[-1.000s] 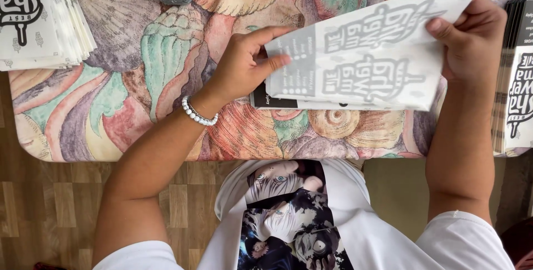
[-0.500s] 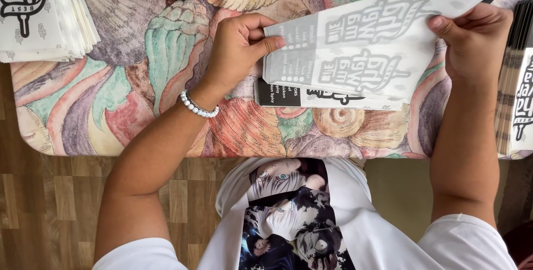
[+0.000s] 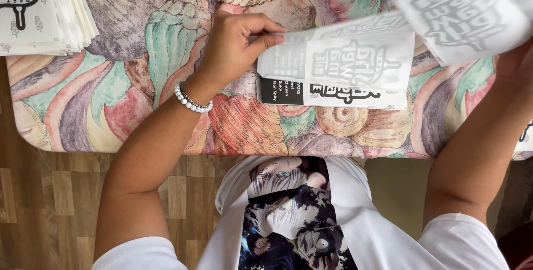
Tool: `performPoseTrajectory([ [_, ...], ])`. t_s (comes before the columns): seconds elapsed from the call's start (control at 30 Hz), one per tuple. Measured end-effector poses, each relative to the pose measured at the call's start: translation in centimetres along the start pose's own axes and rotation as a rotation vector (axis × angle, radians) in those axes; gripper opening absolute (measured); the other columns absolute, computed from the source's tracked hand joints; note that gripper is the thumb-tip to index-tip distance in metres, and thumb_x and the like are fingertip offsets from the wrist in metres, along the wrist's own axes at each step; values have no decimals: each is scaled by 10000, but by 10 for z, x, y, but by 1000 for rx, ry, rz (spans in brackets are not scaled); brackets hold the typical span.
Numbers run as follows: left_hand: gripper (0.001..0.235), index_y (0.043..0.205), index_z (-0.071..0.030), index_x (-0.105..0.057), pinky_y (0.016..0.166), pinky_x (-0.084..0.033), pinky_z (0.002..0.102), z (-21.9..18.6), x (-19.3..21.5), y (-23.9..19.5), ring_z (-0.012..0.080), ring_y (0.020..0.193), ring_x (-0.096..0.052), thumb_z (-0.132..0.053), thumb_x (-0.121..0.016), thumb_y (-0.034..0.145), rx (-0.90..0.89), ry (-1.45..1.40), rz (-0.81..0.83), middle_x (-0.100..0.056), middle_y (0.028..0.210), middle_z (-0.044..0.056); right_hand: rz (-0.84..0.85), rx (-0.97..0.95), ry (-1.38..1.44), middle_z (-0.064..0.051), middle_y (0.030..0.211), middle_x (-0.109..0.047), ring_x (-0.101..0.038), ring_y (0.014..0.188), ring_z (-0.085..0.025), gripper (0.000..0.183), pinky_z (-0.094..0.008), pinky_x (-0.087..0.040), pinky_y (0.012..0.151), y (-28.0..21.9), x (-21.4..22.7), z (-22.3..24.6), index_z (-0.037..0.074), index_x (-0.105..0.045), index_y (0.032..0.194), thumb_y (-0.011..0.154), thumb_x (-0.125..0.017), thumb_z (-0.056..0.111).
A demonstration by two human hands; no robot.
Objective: The person folds small white paper sheets printed with black text and logos in half. They then stack the folded papers into a neat pile on the table.
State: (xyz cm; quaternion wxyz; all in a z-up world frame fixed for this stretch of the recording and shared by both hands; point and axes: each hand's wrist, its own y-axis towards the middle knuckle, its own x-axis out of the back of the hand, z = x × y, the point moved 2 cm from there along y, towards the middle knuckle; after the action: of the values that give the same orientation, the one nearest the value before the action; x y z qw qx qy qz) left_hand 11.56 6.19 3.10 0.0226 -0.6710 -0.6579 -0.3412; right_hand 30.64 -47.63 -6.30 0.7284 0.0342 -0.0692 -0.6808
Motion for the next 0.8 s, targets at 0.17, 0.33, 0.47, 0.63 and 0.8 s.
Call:
performPoseTrajectory([
  [0.17,118,964,-37,-794,778,-659,295,-10,-2,-2,218,863,-784,5,-859,874,-225,-20,265,-803,943,114,-73,-73,-89,76,1135,-491,-482,1088,-60,175,-287,-419,995,-15,-15,15,198,-587,1199,1210,-641,364],
  [0.33,244,1011,-109,-820,949,-609,463,-20,-2,-5,278,1038,-764,-268,-897,843,-355,133,461,-805,1035,86,-154,-146,-174,128,876,-413,-434,808,-2,285,-219,-376,735,-28,-53,40,235,-576,1037,1259,-692,371],
  [0.47,247,986,-122,-817,999,-529,486,-21,-5,-9,267,1055,-693,-292,-885,820,-390,247,488,-785,1097,58,165,142,-32,-87,1323,-675,-633,1224,-152,291,-289,-531,1103,-32,-98,62,40,-607,1338,1142,-778,170],
  [0.63,148,973,-134,-813,1007,-528,486,-21,-4,-11,266,991,-708,-242,-833,874,-426,297,470,-783,1088,49,296,146,-161,-96,1270,-694,-627,1151,-132,231,-272,-518,1026,-41,-112,75,-34,-663,1321,1163,-806,55],
  [0.8,59,856,-79,-811,725,-620,382,-39,11,-3,192,798,-761,-127,-779,865,-420,125,358,-801,882,56,608,169,-199,-266,1330,-663,-694,1409,-402,116,-480,-611,1273,-56,-136,110,-27,-603,1068,1090,-715,-47],
])
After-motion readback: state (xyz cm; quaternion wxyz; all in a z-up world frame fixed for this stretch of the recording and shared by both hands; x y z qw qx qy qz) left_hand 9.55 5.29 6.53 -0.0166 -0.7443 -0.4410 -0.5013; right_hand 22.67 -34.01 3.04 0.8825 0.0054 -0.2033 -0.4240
